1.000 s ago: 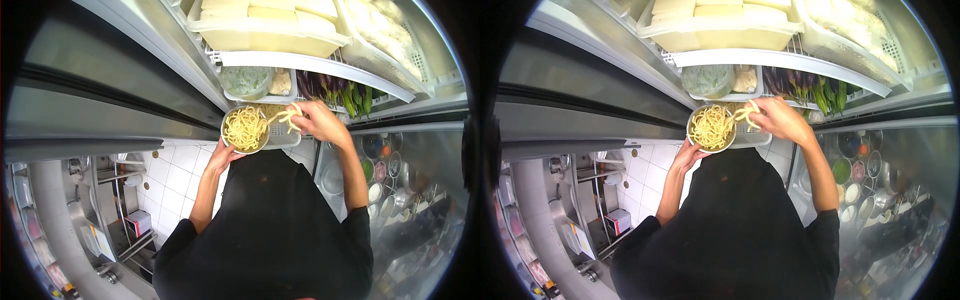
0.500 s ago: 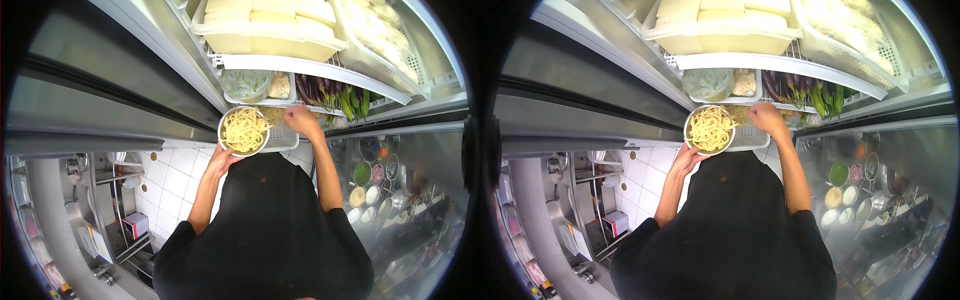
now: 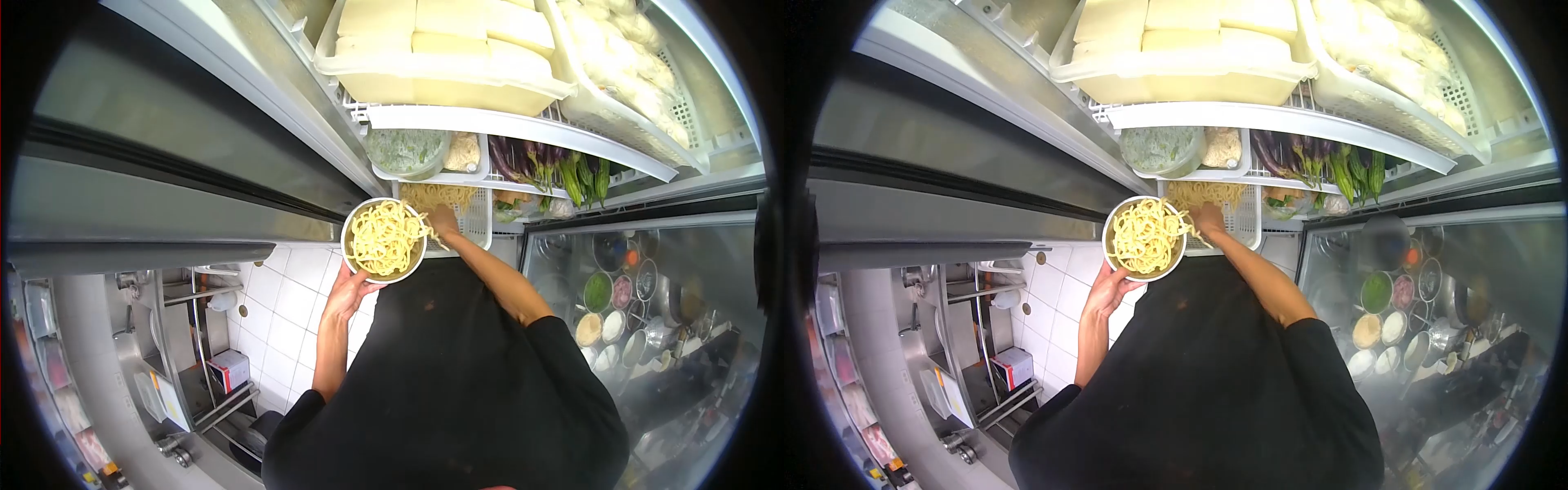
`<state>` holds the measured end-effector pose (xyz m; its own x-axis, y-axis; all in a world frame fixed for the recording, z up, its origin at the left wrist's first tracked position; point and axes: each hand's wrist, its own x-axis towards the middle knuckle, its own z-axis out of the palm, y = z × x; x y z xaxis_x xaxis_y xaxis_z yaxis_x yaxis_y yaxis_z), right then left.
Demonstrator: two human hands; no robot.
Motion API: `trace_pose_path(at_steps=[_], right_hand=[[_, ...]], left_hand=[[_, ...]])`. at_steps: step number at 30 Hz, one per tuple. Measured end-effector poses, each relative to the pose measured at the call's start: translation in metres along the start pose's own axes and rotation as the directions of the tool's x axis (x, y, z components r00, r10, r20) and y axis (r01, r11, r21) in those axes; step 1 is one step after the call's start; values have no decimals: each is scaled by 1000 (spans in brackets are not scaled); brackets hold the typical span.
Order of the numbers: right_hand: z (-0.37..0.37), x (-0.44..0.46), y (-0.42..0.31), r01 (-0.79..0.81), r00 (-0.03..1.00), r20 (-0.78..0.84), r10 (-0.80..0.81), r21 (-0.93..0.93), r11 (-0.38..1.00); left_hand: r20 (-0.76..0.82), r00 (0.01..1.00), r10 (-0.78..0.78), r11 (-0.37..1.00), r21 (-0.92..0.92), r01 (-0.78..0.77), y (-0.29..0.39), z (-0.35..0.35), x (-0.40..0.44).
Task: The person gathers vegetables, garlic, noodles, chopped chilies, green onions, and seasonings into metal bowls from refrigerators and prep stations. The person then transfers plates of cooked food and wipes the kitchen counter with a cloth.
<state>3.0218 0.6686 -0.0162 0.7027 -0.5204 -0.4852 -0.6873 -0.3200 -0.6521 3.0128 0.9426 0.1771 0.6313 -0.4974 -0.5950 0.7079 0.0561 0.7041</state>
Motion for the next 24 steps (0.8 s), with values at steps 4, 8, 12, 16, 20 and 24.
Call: trace_pose_path(at_steps=[4, 8, 12, 16, 20, 24], right_hand=[[-58, -35, 1, 329, 943, 179, -280, -378, 866], [-119, -74, -44, 468, 883, 243, -402, -375, 800], [-188, -129, -107, 603, 797, 203, -569, -333, 725], [-249, -198, -173, 665, 742, 266, -615, -411, 624], [-272, -229, -202, 759, 618, 171, -768, -383, 526], [-293, -249, -226, 833, 493, 126, -861, -353, 425]], left_hand=[[-16, 1000, -11, 1000, 1, 11, -4, -5, 5], [-7, 1000, -24, 1000, 8, 24, -1, -5, 14], [10, 1000, -10, 1000, -10, 10, 1, 4, 22], [31, 1000, 3, 1000, -20, -2, -5, 9, 34], [76, 995, -68, 998, -2, 69, -6, 22, 44], [130, 989, -67, 998, 26, 64, -9, 34, 48]])
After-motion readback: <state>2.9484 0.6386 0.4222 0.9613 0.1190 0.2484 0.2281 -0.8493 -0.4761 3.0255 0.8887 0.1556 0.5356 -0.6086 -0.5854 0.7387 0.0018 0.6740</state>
